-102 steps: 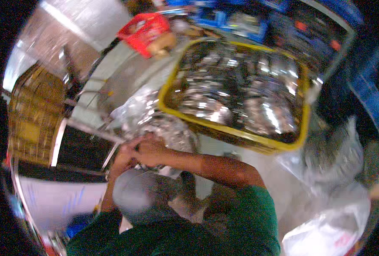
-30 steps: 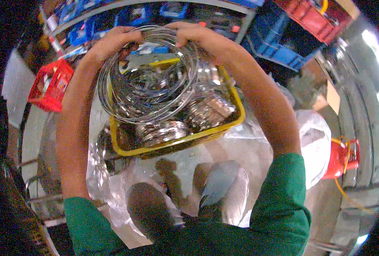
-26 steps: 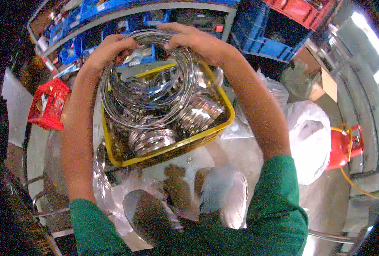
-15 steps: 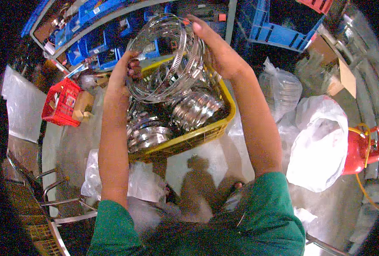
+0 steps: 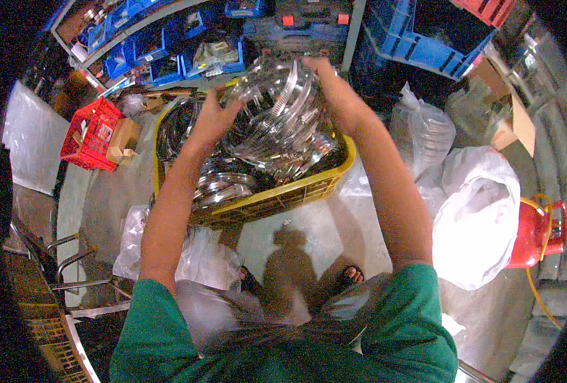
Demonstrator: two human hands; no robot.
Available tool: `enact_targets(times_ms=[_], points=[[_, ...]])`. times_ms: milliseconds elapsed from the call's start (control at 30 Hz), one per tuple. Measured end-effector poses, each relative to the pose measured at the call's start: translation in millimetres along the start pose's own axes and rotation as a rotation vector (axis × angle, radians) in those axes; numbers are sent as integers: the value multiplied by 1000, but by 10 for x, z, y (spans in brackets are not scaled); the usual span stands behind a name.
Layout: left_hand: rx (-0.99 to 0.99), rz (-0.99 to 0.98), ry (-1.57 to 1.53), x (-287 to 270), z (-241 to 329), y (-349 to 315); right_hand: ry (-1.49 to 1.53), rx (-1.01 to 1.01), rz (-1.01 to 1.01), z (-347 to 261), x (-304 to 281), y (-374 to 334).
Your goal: The person sits on the floor and sorts coiled metal rings from a plastic bag into a yellow basket. They repeatedly pick up bundles of rings, separate them, and place them into the basket, occasionally adjusting the pile.
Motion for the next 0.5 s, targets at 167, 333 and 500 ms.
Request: enact_targets(times_ms=[167,333,500], points=[[219,-3,413,11,-153,-37,-217,-246,123,300,-52,235],[319,48,424,-169,-75,-83,-351,-259,185,350,83,390],[707,28,378,-240,60,-210,-303,-249,184,359,236,408]])
Point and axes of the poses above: each hand's wrist, its own y-axis towards the middle knuckle, its own x-axis out of the palm, z = x × y, the point moved 6 cm from there along y, towards the middle knuckle, and after that the axes turned 3 degrees about -y, right-handed, at the moved point
